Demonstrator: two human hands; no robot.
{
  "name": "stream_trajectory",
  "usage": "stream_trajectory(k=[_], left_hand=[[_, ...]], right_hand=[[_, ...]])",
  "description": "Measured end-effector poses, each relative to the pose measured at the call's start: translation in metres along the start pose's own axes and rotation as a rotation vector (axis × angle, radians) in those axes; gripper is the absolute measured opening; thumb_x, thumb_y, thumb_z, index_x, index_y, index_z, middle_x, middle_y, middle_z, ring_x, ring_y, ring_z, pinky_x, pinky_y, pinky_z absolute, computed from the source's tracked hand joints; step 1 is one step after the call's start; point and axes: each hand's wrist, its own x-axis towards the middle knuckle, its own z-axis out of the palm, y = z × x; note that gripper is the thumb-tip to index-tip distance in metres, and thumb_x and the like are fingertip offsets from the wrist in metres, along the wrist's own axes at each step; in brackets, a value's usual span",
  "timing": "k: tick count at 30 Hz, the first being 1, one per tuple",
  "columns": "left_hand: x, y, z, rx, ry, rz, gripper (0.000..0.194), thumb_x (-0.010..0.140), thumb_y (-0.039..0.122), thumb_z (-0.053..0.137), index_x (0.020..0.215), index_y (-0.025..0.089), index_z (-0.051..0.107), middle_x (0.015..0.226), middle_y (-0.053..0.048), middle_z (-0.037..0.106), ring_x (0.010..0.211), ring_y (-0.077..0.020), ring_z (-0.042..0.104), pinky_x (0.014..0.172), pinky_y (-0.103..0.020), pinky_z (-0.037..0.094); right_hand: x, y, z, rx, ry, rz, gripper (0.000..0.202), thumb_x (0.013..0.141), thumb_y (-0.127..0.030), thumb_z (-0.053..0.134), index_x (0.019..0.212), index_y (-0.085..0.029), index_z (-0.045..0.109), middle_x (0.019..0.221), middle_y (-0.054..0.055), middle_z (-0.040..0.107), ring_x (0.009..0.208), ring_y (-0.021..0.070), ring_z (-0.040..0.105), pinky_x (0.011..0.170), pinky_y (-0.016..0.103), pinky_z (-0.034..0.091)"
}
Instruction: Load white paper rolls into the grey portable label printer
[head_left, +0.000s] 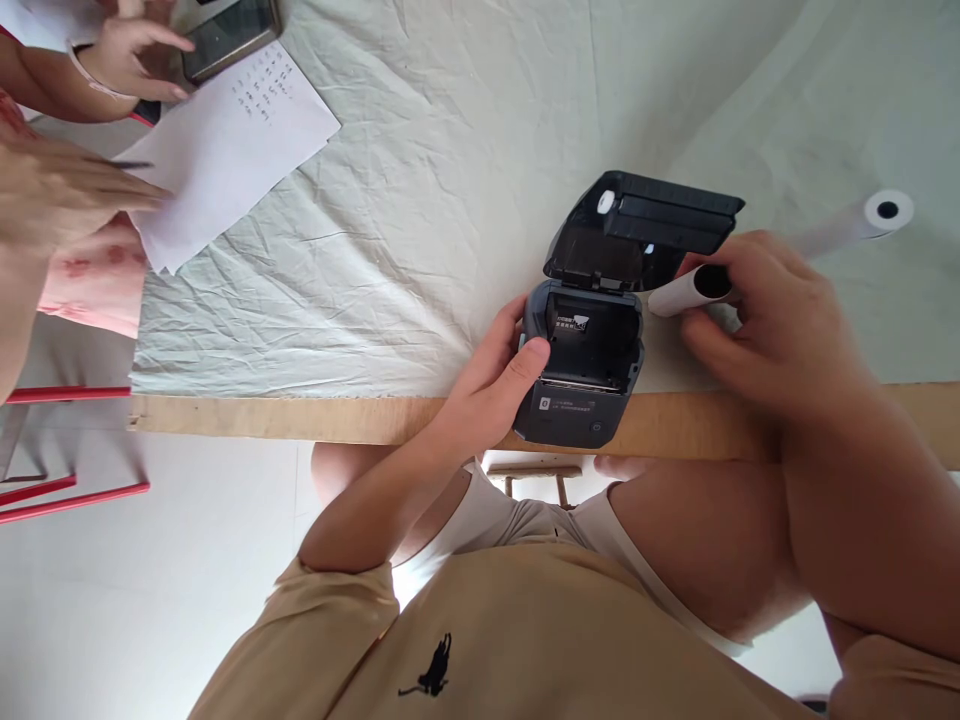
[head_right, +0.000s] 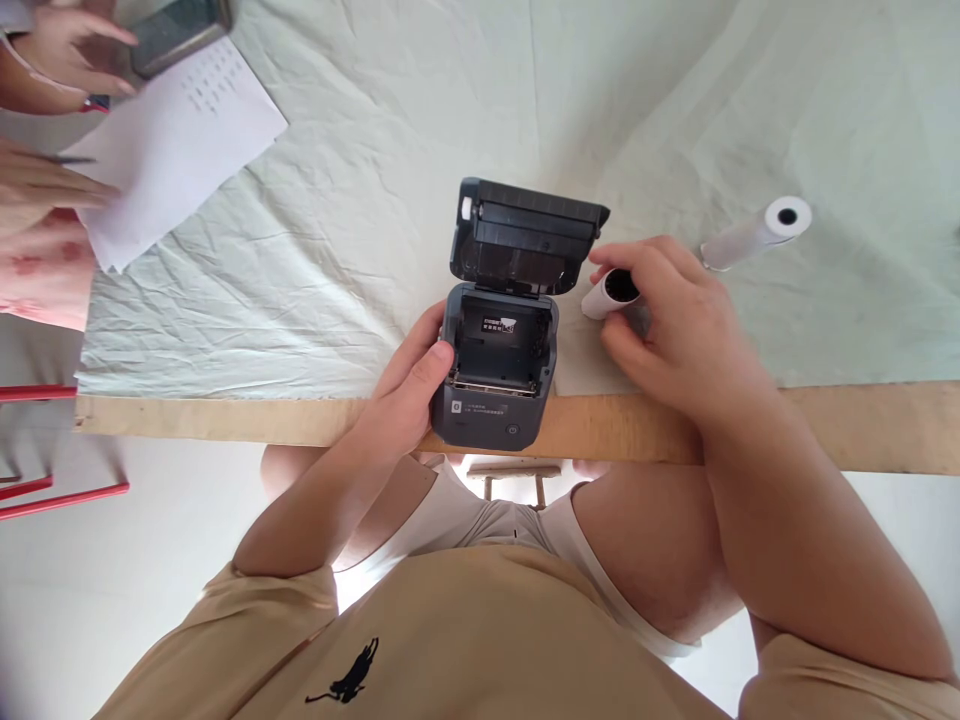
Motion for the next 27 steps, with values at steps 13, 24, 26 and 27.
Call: stream_trajectory(k=[13, 24, 26, 27], left_hand=[[0.002, -0.001, -0.003, 0.023, -0.07, 0.016, 0.096, 0.112, 0.079, 0.087, 0.187, 0.028, 0.056, 0.196, -0.015, 0.07, 0.181, -0.0419, 0.069, 0.15, -0.053, 0.061], [-0.004, 0.001, -0.008, 0.229, 0.011, 0.04, 0.103, 0.119, 0.083, 0.075, 0.199, 0.027, 0.043, 0.208, -0.017, 0.054, 0.197, -0.0419, 0.05, 0.167, -0.055, 0.036], [-0.005, 0.002, -0.008, 0.243, 0.011, 0.039, 0.1, 0.119, 0.083, 0.075, 0.198, 0.029, 0.045, 0.208, -0.015, 0.055, 0.196, -0.0417, 0.051, 0.166, -0.054, 0.038], [-0.005, 0.002, -0.008, 0.246, 0.008, 0.038, 0.099, 0.119, 0.083, 0.075, 0.197, 0.03, 0.046, 0.207, -0.015, 0.056, 0.195, -0.0416, 0.052, 0.165, -0.054, 0.04]], right_hand=[[-0.007, -0.017, -0.007, 0.309, 0.439, 0.017, 0.056, 0.095, -0.059, 0.109, 0.137, -0.035, 0.082, 0.12, 0.013, 0.089, 0.087, 0.03, 0.085, 0.071, 0.048, 0.062], [-0.002, -0.1, 0.003, 0.341, 0.36, -0.334, 0.027, 0.112, -0.01, 0.085, 0.117, -0.037, 0.082, 0.118, 0.002, 0.098, 0.098, 0.0272, 0.095, 0.074, 0.046, 0.075], [0.002, -0.103, 0.008, 0.272, 0.334, -0.314, 0.027, 0.114, -0.011, 0.085, 0.122, -0.037, 0.081, 0.12, 0.002, 0.098, 0.099, 0.0278, 0.095, 0.076, 0.048, 0.074], [0.003, -0.104, 0.01, 0.244, 0.328, -0.31, 0.026, 0.114, -0.013, 0.087, 0.122, -0.036, 0.08, 0.12, 0.003, 0.099, 0.099, 0.0279, 0.095, 0.076, 0.048, 0.074]])
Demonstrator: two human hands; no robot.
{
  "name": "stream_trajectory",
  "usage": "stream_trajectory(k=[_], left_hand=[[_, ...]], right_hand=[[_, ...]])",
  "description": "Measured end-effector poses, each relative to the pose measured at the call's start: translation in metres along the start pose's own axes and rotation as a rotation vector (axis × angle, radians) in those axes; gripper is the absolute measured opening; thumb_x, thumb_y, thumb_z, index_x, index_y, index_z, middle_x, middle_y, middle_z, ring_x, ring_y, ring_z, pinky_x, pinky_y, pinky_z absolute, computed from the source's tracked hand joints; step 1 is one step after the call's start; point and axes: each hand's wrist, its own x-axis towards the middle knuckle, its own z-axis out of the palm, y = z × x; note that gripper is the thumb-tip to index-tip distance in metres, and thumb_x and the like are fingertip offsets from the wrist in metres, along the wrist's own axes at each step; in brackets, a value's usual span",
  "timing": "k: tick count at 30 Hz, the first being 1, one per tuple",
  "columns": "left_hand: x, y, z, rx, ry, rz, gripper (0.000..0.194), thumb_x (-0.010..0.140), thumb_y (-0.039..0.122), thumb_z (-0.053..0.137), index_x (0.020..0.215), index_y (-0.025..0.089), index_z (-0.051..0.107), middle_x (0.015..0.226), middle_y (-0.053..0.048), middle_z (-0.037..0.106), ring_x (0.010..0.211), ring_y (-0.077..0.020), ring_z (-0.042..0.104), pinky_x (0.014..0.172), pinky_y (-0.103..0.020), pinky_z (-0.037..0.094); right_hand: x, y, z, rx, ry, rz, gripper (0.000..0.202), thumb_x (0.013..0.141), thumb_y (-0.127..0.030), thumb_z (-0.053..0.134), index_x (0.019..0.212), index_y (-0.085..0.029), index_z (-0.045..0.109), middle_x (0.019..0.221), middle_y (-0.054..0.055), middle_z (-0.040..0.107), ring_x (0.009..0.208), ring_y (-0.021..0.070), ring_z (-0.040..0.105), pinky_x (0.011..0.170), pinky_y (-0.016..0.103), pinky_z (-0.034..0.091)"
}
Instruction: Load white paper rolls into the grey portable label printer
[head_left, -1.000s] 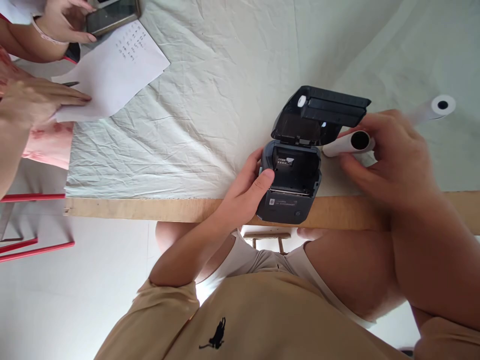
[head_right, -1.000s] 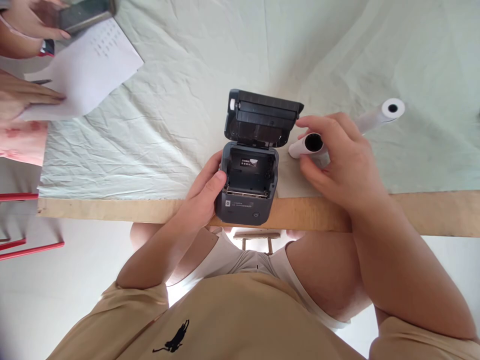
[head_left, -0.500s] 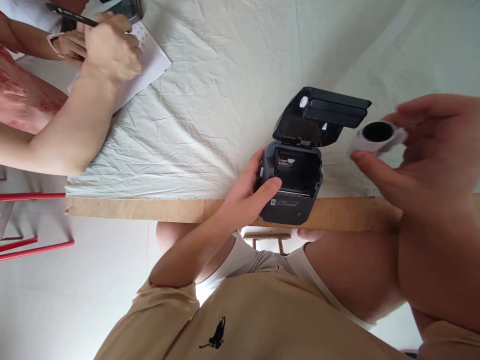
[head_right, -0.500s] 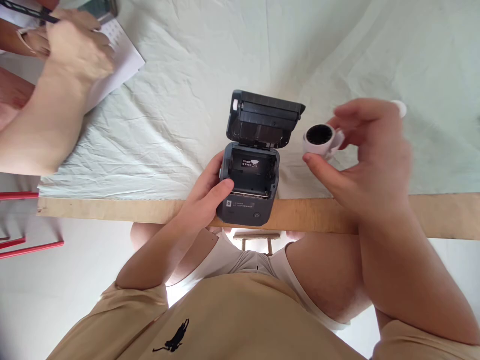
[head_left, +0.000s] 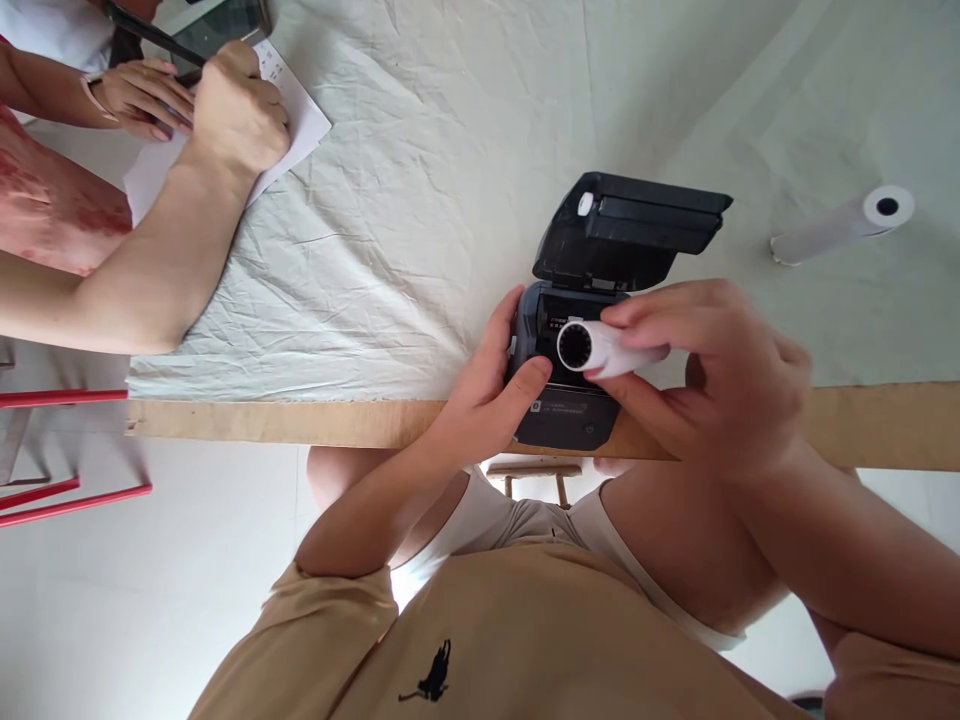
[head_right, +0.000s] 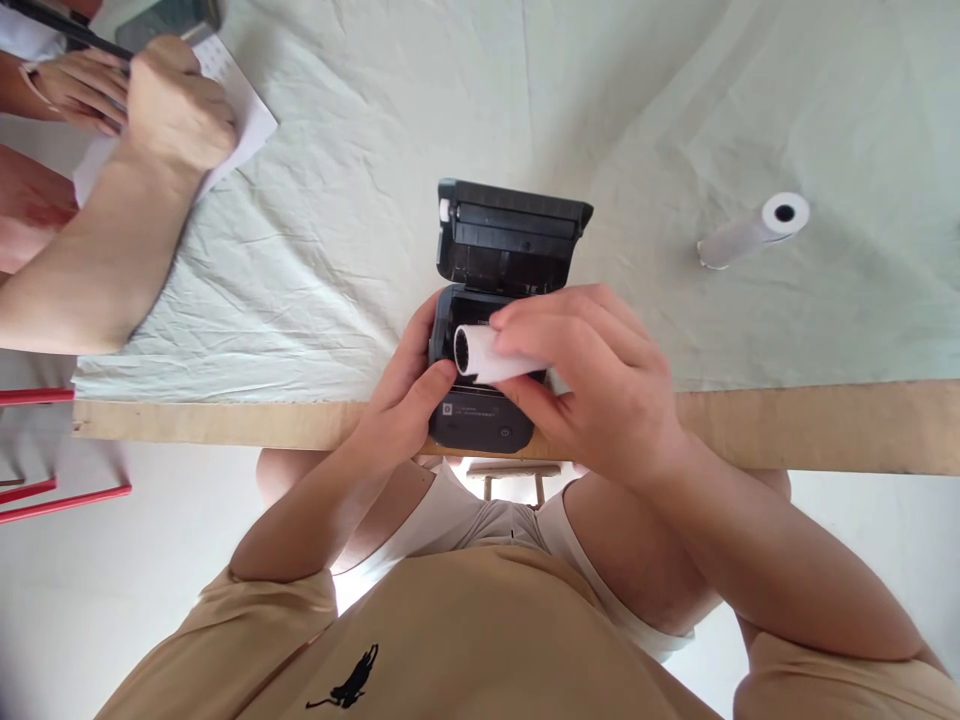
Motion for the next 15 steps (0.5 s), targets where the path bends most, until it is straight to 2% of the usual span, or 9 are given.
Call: stream_trajectory(k=[3, 6, 8, 12, 15], left_hand=[[0.0, 0.0, 0.0, 0.005, -0.015, 0.007, 0.099, 0.12, 0.084, 0.072, 0.198, 0.03, 0.044, 0.205, -0.016, 0.059, 0.191, -0.0417, 0.058, 0.161, -0.056, 0.046], [0.001, -0.001, -0.001, 0.026, -0.025, 0.024, 0.1, 0.121, 0.084, 0.07, 0.198, 0.027, 0.042, 0.204, -0.018, 0.06, 0.19, -0.0424, 0.059, 0.161, -0.058, 0.047], [0.001, -0.003, -0.002, 0.035, -0.029, 0.025, 0.102, 0.12, 0.085, 0.071, 0.198, 0.026, 0.042, 0.205, -0.019, 0.06, 0.19, -0.0425, 0.059, 0.161, -0.058, 0.047], [0.002, -0.011, -0.002, -0.041, -0.024, 0.047, 0.097, 0.119, 0.086, 0.071, 0.196, 0.031, 0.047, 0.208, -0.014, 0.056, 0.196, -0.0418, 0.054, 0.163, -0.057, 0.046], [0.003, -0.015, -0.002, -0.091, -0.035, 0.092, 0.095, 0.121, 0.086, 0.067, 0.194, 0.03, 0.049, 0.207, -0.015, 0.058, 0.194, -0.0425, 0.056, 0.161, -0.058, 0.049]], right_hand=[[-0.001, 0.003, 0.003, -0.039, -0.022, 0.039, 0.022, 0.114, -0.011, 0.084, 0.116, -0.033, 0.079, 0.124, 0.004, 0.098, 0.104, 0.0273, 0.095, 0.083, 0.046, 0.073], [-0.005, 0.007, 0.003, -0.049, -0.088, 0.102, 0.025, 0.115, -0.009, 0.077, 0.115, -0.034, 0.08, 0.132, 0.003, 0.097, 0.112, 0.0272, 0.094, 0.096, 0.046, 0.074], [-0.009, 0.01, 0.003, -0.032, -0.096, 0.06, 0.028, 0.112, -0.007, 0.079, 0.118, -0.035, 0.081, 0.133, 0.001, 0.097, 0.112, 0.0259, 0.092, 0.097, 0.045, 0.073], [-0.01, 0.016, 0.004, 0.014, -0.017, -0.087, 0.035, 0.105, -0.001, 0.089, 0.116, -0.032, 0.079, 0.125, -0.002, 0.097, 0.107, 0.0235, 0.09, 0.091, 0.043, 0.069], [-0.01, 0.016, 0.003, 0.069, -0.051, -0.143, 0.032, 0.106, -0.004, 0.092, 0.114, -0.032, 0.079, 0.118, -0.003, 0.096, 0.108, 0.0231, 0.089, 0.091, 0.043, 0.067]])
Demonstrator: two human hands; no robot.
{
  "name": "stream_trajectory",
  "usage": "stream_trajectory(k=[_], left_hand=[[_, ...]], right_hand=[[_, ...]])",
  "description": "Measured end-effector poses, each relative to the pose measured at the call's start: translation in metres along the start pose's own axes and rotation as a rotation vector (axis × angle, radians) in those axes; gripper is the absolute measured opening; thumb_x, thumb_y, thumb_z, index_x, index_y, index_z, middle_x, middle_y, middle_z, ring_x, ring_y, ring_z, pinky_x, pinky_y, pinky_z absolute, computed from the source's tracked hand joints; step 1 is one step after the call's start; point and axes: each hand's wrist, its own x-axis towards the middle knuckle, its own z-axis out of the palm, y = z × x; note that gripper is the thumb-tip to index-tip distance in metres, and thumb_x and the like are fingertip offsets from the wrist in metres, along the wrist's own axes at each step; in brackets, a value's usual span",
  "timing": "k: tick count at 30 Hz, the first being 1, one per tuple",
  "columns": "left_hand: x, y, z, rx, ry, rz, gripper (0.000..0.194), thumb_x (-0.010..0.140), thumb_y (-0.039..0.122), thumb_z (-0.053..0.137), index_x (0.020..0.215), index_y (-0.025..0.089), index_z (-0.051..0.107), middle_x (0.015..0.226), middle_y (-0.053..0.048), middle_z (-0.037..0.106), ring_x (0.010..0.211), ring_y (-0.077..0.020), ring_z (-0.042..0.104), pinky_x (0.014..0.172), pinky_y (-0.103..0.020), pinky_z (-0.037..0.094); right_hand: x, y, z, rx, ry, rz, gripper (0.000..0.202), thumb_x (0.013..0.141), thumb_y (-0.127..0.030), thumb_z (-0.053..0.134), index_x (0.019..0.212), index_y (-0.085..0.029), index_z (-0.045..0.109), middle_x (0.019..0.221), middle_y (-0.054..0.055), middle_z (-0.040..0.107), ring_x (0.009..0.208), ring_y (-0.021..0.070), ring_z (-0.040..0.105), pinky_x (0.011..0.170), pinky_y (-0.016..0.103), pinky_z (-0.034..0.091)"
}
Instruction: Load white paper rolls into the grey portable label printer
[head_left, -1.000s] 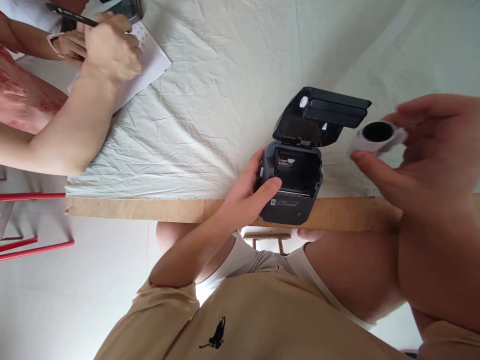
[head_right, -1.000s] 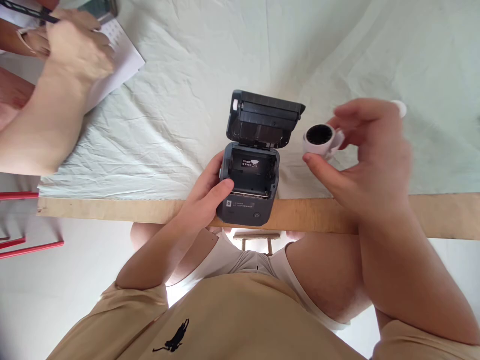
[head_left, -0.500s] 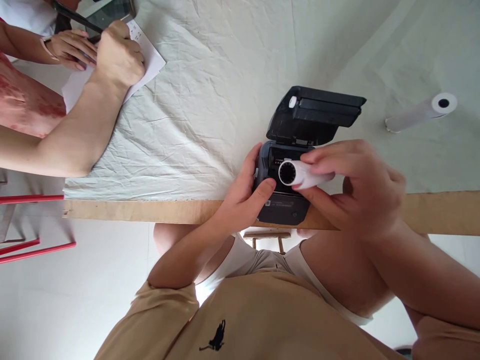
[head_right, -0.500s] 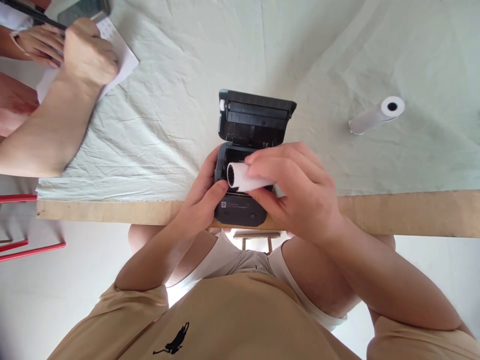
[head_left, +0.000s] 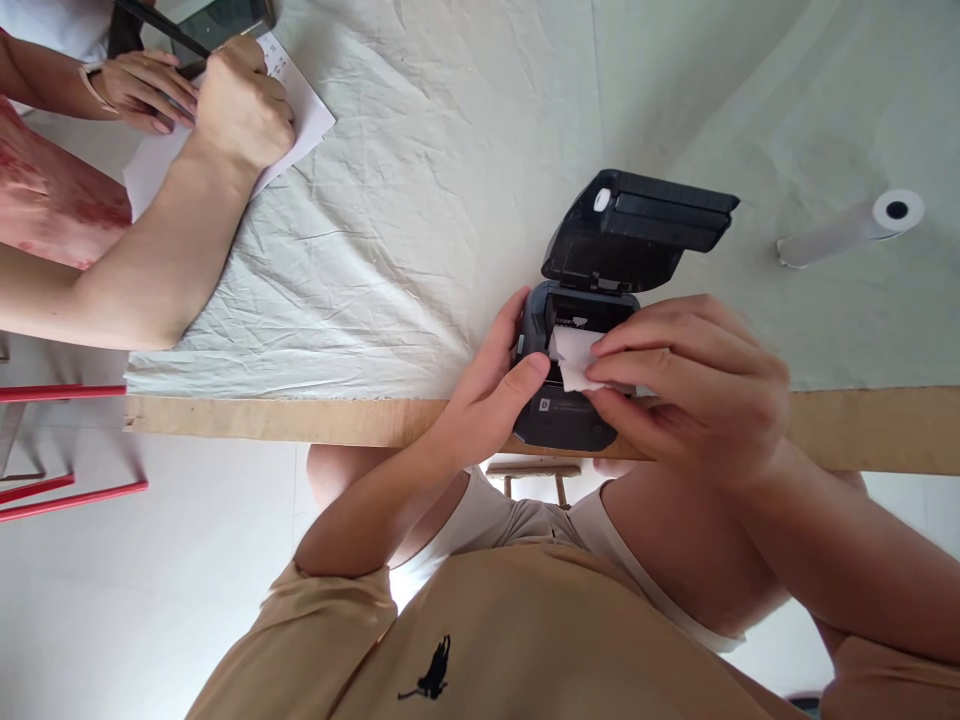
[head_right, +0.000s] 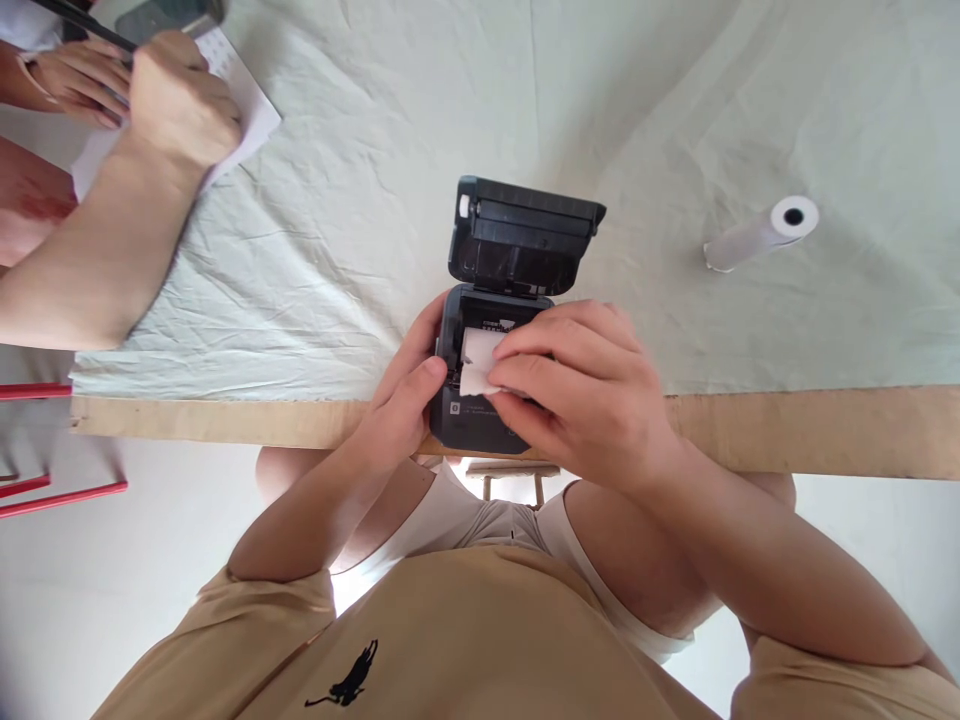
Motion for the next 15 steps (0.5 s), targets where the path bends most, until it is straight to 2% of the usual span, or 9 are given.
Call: stream_trajectory(k=[3, 5, 7, 9, 12, 14, 15], left_hand=[[0.001, 0.0, -0.002, 0.06, -0.017, 0.0, 0.098, 0.12, 0.08, 0.075, 0.196, 0.028, 0.044, 0.206, -0.018, 0.058, 0.192, -0.0433, 0.058, 0.162, -0.061, 0.049], [0.002, 0.001, -0.003, 0.107, -0.027, 0.002, 0.105, 0.113, 0.077, 0.086, 0.196, 0.029, 0.044, 0.203, -0.018, 0.061, 0.19, -0.0456, 0.06, 0.16, -0.062, 0.05], [0.002, 0.001, -0.003, 0.108, -0.033, -0.013, 0.113, 0.106, 0.075, 0.096, 0.196, 0.029, 0.044, 0.197, -0.018, 0.067, 0.182, -0.0481, 0.068, 0.152, -0.062, 0.06], [0.001, 0.0, -0.003, 0.067, -0.034, -0.065, 0.123, 0.102, 0.07, 0.101, 0.2, 0.031, 0.039, 0.189, -0.019, 0.073, 0.167, -0.0482, 0.079, 0.137, -0.061, 0.071], [-0.002, -0.002, -0.002, 0.016, -0.032, -0.095, 0.139, 0.096, 0.062, 0.108, 0.207, 0.04, 0.025, 0.183, -0.016, 0.076, 0.144, -0.0448, 0.09, 0.118, -0.059, 0.079], [-0.003, -0.003, -0.003, 0.018, -0.041, -0.052, 0.145, 0.092, 0.058, 0.111, 0.207, 0.044, 0.024, 0.188, -0.014, 0.073, 0.149, -0.0459, 0.089, 0.122, -0.06, 0.079], [-0.004, -0.003, -0.004, 0.025, -0.052, -0.03, 0.146, 0.09, 0.057, 0.112, 0.207, 0.044, 0.026, 0.192, -0.014, 0.07, 0.157, -0.0477, 0.085, 0.128, -0.06, 0.077]], right_hand=[[-0.002, -0.001, -0.005, 0.042, -0.095, -0.019, 0.024, 0.111, -0.015, 0.093, 0.119, -0.032, 0.079, 0.117, -0.003, 0.095, 0.111, 0.0224, 0.088, 0.091, 0.043, 0.065], [-0.005, -0.001, -0.009, 0.072, -0.14, -0.015, 0.017, 0.114, -0.021, 0.089, 0.125, -0.032, 0.081, 0.12, 0.0, 0.095, 0.115, 0.0254, 0.088, 0.093, 0.045, 0.066], [-0.007, -0.001, -0.012, 0.111, -0.137, -0.001, 0.018, 0.116, -0.021, 0.083, 0.129, -0.033, 0.084, 0.124, 0.003, 0.094, 0.115, 0.0292, 0.087, 0.095, 0.048, 0.067], [-0.009, 0.0, -0.012, 0.096, -0.057, 0.093, 0.025, 0.117, -0.018, 0.076, 0.132, -0.036, 0.087, 0.123, 0.005, 0.091, 0.109, 0.0314, 0.085, 0.094, 0.051, 0.066], [-0.013, 0.002, -0.008, 0.068, 0.182, 0.276, 0.034, 0.12, -0.027, 0.075, 0.146, -0.046, 0.085, 0.115, 0.005, 0.08, 0.103, 0.0318, 0.079, 0.088, 0.051, 0.064], [-0.017, 0.004, -0.005, 0.098, 0.247, 0.386, 0.044, 0.121, -0.036, 0.076, 0.161, -0.053, 0.078, 0.127, 0.006, 0.076, 0.116, 0.0332, 0.081, 0.09, 0.051, 0.066], [-0.018, 0.004, -0.005, 0.12, 0.227, 0.444, 0.051, 0.121, -0.038, 0.076, 0.168, -0.057, 0.072, 0.142, 0.007, 0.075, 0.128, 0.0345, 0.082, 0.094, 0.052, 0.068]])
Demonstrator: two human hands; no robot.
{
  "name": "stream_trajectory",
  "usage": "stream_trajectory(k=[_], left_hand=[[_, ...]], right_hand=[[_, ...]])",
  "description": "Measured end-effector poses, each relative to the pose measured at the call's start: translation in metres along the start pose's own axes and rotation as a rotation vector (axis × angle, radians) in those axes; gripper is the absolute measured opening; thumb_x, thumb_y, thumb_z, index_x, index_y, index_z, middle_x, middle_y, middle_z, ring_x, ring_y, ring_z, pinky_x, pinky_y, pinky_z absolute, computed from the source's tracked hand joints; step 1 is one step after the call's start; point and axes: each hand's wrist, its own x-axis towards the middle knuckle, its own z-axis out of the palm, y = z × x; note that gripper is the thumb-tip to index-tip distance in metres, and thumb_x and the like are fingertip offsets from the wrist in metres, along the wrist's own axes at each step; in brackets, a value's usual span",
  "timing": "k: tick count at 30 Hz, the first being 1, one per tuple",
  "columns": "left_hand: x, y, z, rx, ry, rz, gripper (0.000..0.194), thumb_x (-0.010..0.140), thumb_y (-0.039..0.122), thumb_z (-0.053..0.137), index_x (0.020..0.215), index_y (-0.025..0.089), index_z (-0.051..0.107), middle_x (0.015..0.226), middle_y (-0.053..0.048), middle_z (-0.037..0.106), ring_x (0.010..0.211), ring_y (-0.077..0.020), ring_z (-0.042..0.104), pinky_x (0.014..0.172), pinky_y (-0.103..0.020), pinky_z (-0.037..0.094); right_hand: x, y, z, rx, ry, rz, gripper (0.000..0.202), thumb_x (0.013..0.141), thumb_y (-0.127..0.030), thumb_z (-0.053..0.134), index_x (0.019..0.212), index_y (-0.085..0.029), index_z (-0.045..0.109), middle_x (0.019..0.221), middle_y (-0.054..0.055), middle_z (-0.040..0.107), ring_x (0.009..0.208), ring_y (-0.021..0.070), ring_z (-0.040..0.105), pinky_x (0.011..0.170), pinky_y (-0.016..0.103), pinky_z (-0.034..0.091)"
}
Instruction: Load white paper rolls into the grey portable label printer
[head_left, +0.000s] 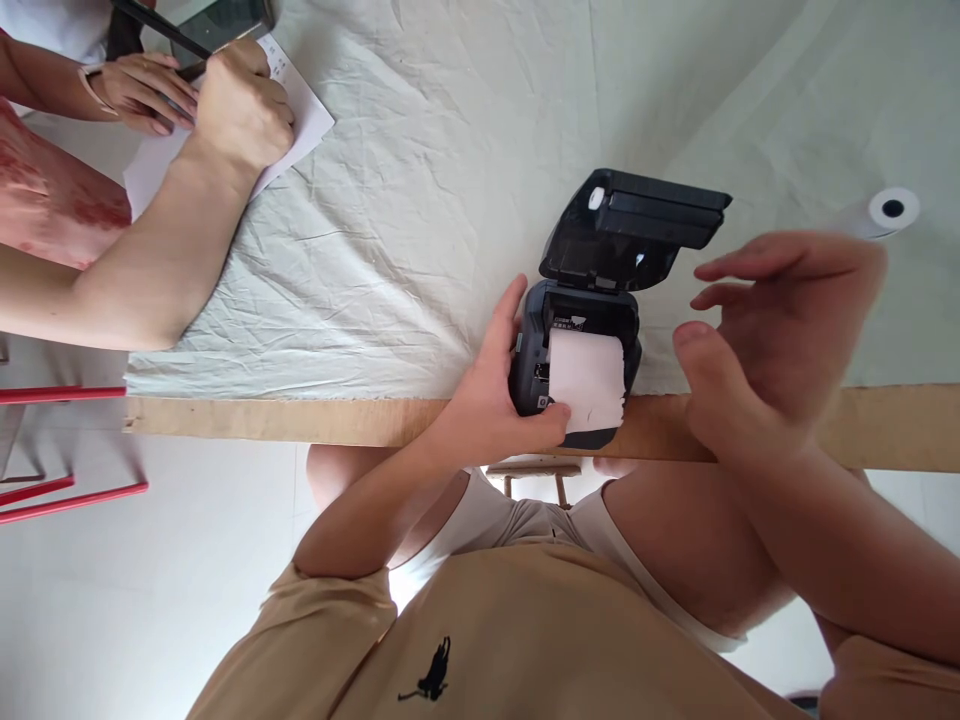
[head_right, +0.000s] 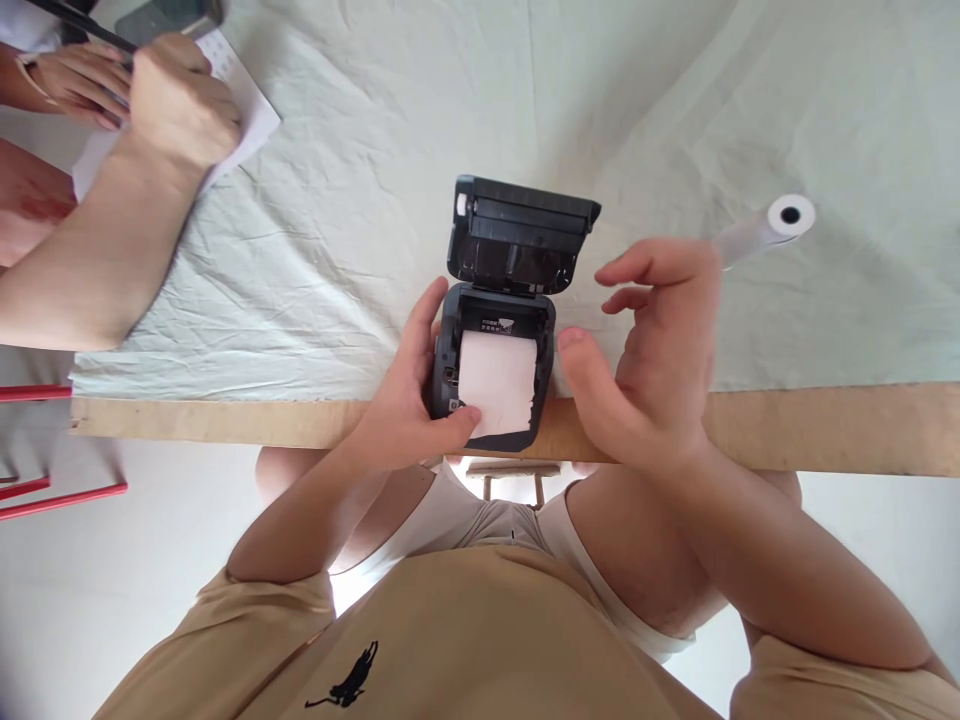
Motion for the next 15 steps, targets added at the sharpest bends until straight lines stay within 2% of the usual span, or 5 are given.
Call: stream_trajectory(k=[3, 6, 10, 13, 15], left_hand=[[0.001, 0.001, -0.003, 0.023, -0.029, 0.008, 0.149, 0.089, 0.053, 0.114, 0.208, 0.036, 0.026, 0.205, -0.016, 0.058, 0.182, -0.052, 0.067, 0.149, -0.062, 0.064], [0.002, 0.002, -0.005, 0.051, -0.042, -0.011, 0.156, 0.085, 0.053, 0.115, 0.209, 0.034, 0.022, 0.21, -0.017, 0.052, 0.188, -0.0538, 0.061, 0.154, -0.066, 0.058], [0.002, 0.002, -0.003, 0.056, -0.04, -0.018, 0.156, 0.083, 0.053, 0.115, 0.209, 0.041, 0.023, 0.205, -0.015, 0.058, 0.181, -0.0536, 0.068, 0.142, -0.066, 0.069], [0.001, 0.006, 0.0, 0.045, -0.048, -0.076, 0.154, 0.088, 0.05, 0.112, 0.209, 0.045, 0.017, 0.197, -0.015, 0.066, 0.161, -0.0504, 0.083, 0.125, -0.063, 0.078], [0.001, 0.011, 0.002, 0.021, -0.057, -0.118, 0.156, 0.089, 0.05, 0.112, 0.209, 0.046, 0.012, 0.194, -0.016, 0.068, 0.145, -0.0464, 0.09, 0.116, -0.061, 0.081]], right_hand=[[-0.001, 0.003, -0.001, 0.051, -0.101, 0.134, 0.074, 0.121, -0.034, 0.075, 0.182, -0.071, 0.055, 0.191, -0.001, 0.06, 0.171, 0.038, 0.072, 0.122, 0.063, 0.073], [0.001, 0.006, 0.001, 0.187, -0.16, 0.194, 0.078, 0.125, -0.041, 0.076, 0.181, -0.088, 0.047, 0.202, -0.015, 0.053, 0.189, 0.0358, 0.058, 0.148, 0.073, 0.06], [0.007, 0.011, 0.01, 0.368, -0.149, 0.125, 0.06, 0.125, -0.069, 0.077, 0.179, -0.087, 0.056, 0.175, -0.009, 0.077, 0.161, 0.0312, 0.079, 0.132, 0.062, 0.072], [0.008, 0.013, 0.013, 0.352, -0.126, 0.013, 0.06, 0.124, -0.064, 0.081, 0.181, -0.072, 0.066, 0.155, 0.0, 0.081, 0.134, 0.0286, 0.086, 0.108, 0.051, 0.079], [0.007, 0.013, 0.012, 0.245, -0.12, -0.042, 0.051, 0.122, -0.056, 0.084, 0.172, -0.058, 0.078, 0.144, 0.006, 0.08, 0.13, 0.0312, 0.085, 0.109, 0.055, 0.081]])
